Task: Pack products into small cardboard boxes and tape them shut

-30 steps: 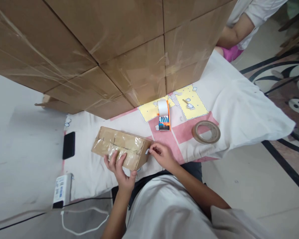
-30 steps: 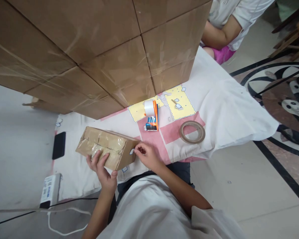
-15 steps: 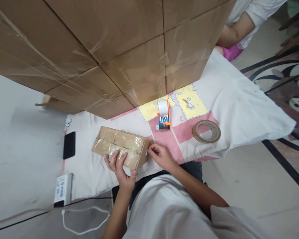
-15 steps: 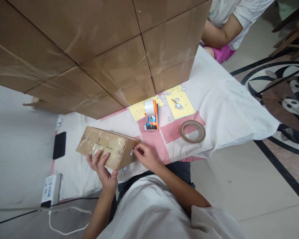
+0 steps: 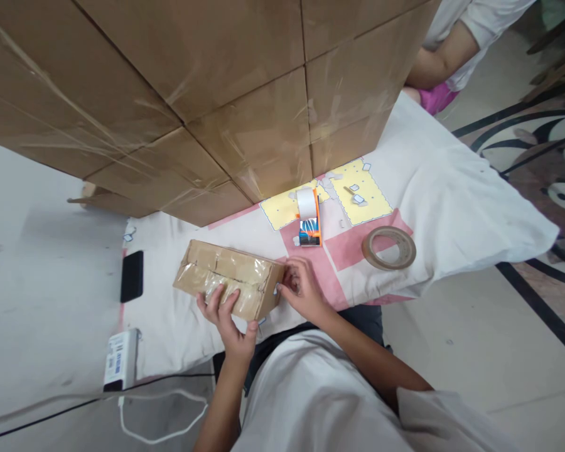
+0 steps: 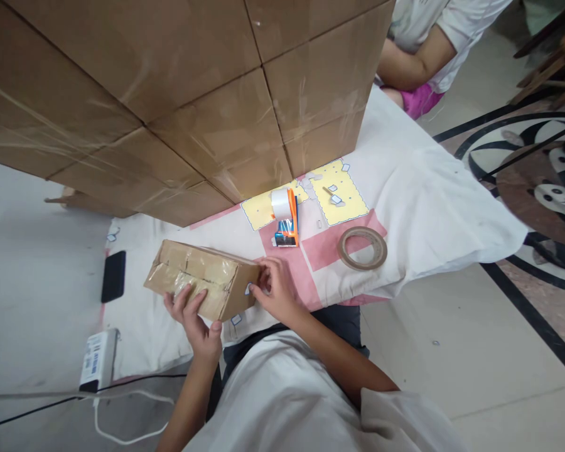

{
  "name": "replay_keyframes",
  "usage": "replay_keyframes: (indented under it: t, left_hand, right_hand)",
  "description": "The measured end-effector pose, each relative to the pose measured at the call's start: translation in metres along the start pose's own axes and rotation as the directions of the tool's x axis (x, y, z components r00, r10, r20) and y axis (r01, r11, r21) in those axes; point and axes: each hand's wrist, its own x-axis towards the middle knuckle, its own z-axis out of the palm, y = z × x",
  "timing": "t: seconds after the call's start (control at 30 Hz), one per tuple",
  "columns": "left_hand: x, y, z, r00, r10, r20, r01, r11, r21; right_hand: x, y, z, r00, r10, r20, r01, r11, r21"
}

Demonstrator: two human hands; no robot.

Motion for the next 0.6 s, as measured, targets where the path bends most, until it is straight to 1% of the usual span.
replay_keyframes:
  t: [0.03, 0.13, 0.17, 0.27, 0.33, 0.43, 0.5, 0.53, 0.57, 0.6]
  left_hand:
    - [0.001, 0.0, 0.0, 1.0, -0.001, 0.004, 0.001, 1.0, 0.004]
    - [0.002, 0.0, -0.002, 1.0, -0.006, 0.021, 0.006, 1.0, 0.015]
    - [0.0, 0.0, -0.002, 1.0, -0.009, 0.027, 0.008, 1.0, 0.01]
    - [-0.009, 0.001, 0.0, 1.0, -0.004, 0.005, 0.004, 0.999, -0.047]
    - [-0.019, 0.002, 0.005, 0.999, 0.027, -0.028, -0.029, 0.997, -0.068]
    - [-0.031, 0.003, 0.017, 0.995, 0.069, -0.075, -0.067, 0.997, 0.022]
    - [-0.036, 0.001, 0.027, 0.989, 0.056, -0.134, -0.043, 0.994, 0.101]
    - [-0.037, -0.001, 0.031, 0.988, 0.04, -0.146, -0.021, 0.992, 0.124]
    - [-0.038, -0.003, 0.035, 0.996, 0.019, -0.085, -0.008, 0.992, 0.123]
    - [-0.039, -0.006, 0.038, 1.0, -0.007, 0.01, 0.006, 0.994, 0.11]
  right_hand:
    - [0.001, -0.002, -0.001, 1.0, -0.018, 0.014, 0.019, 1.0, -0.019]
    - [0.004, -0.008, -0.006, 0.99, -0.04, 0.137, 0.048, 0.998, -0.05]
    - [0.005, -0.01, -0.007, 0.986, -0.049, 0.159, 0.057, 0.997, -0.051]
    - [0.005, -0.011, -0.008, 0.985, -0.071, 0.157, 0.081, 0.995, -0.061]
    - [0.003, -0.009, -0.006, 0.982, -0.088, 0.167, 0.101, 0.992, -0.075]
    - [0.0, -0.005, -0.004, 0.974, -0.119, 0.19, 0.137, 0.987, -0.08]
    - [0.0, -0.004, -0.004, 0.973, -0.131, 0.189, 0.148, 0.986, -0.076]
    - [0.0, -0.003, -0.004, 0.973, -0.135, 0.185, 0.15, 0.986, -0.074]
    - [0.001, -0.003, -0.004, 0.974, -0.136, 0.183, 0.151, 0.986, -0.071]
    - [0.001, -0.003, -0.004, 0.973, -0.134, 0.186, 0.149, 0.987, -0.067]
